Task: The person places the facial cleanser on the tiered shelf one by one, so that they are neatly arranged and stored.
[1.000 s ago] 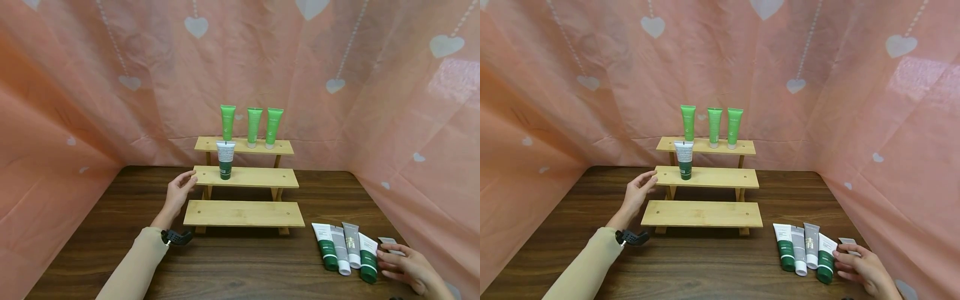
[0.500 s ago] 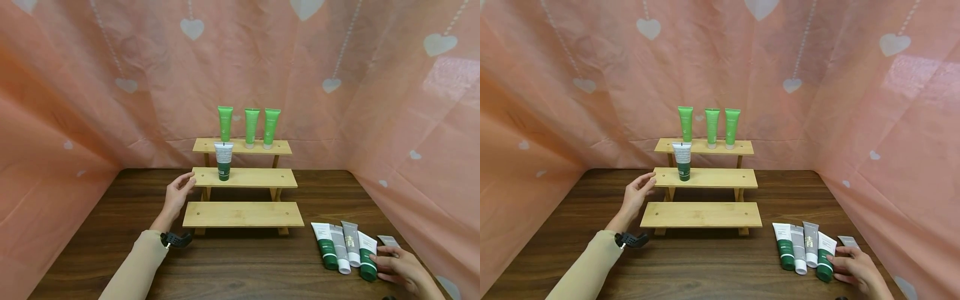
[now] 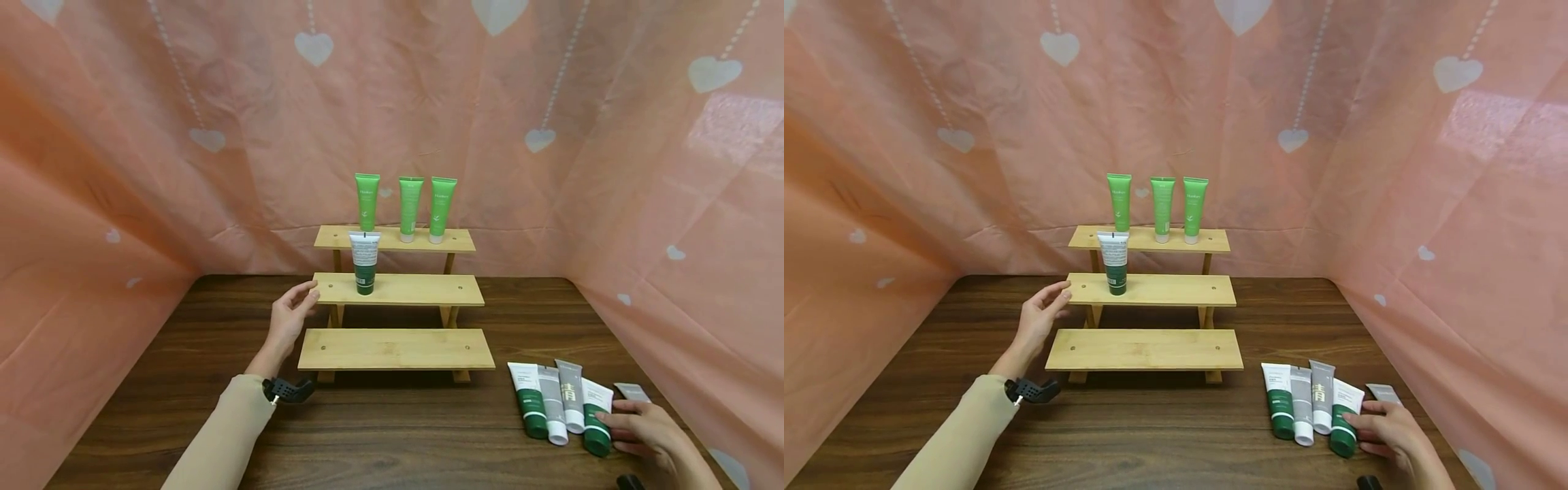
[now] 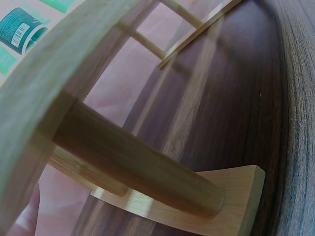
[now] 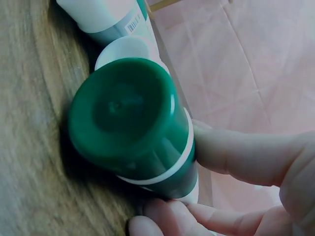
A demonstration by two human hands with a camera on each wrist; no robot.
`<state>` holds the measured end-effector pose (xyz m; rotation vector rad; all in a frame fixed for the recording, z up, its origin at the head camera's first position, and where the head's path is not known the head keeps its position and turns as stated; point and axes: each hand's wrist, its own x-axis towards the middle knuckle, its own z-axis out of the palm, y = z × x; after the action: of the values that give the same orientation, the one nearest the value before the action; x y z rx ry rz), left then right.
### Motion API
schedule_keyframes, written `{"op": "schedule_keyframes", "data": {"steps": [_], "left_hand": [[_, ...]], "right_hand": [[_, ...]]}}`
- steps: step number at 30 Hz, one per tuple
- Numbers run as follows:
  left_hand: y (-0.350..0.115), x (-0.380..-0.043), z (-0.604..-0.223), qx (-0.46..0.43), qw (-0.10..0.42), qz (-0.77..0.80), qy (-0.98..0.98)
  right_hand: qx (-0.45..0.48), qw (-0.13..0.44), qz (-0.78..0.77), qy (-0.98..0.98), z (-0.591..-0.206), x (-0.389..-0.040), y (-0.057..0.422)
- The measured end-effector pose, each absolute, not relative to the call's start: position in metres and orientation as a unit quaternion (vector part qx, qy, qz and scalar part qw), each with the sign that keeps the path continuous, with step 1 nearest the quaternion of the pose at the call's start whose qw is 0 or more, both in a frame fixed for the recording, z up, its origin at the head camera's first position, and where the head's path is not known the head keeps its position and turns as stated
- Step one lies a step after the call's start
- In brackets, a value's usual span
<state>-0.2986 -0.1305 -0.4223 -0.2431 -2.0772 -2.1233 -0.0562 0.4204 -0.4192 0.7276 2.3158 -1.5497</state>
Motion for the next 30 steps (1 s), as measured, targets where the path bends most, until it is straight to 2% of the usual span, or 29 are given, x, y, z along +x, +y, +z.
{"op": "schedule_keyframes", "data": {"steps": [10, 19, 30], "left_hand": [[-0.129, -0.295, -0.42, -0.078, 0.069, -0.72, -0.686], [-0.128, -0.296, -0.421, -0.074, 0.081, -0.718, -0.688], [-0.13, -0.291, -0.418, -0.08, 0.08, -0.717, -0.688]], "right_hand": [[0.266, 0.114, -0.548, 0.785, -0.416, -0.059, 0.411], [0.273, 0.088, -0.54, 0.792, -0.414, -0.061, 0.403], [0.284, 0.083, -0.508, 0.809, -0.414, -0.06, 0.398]]}}
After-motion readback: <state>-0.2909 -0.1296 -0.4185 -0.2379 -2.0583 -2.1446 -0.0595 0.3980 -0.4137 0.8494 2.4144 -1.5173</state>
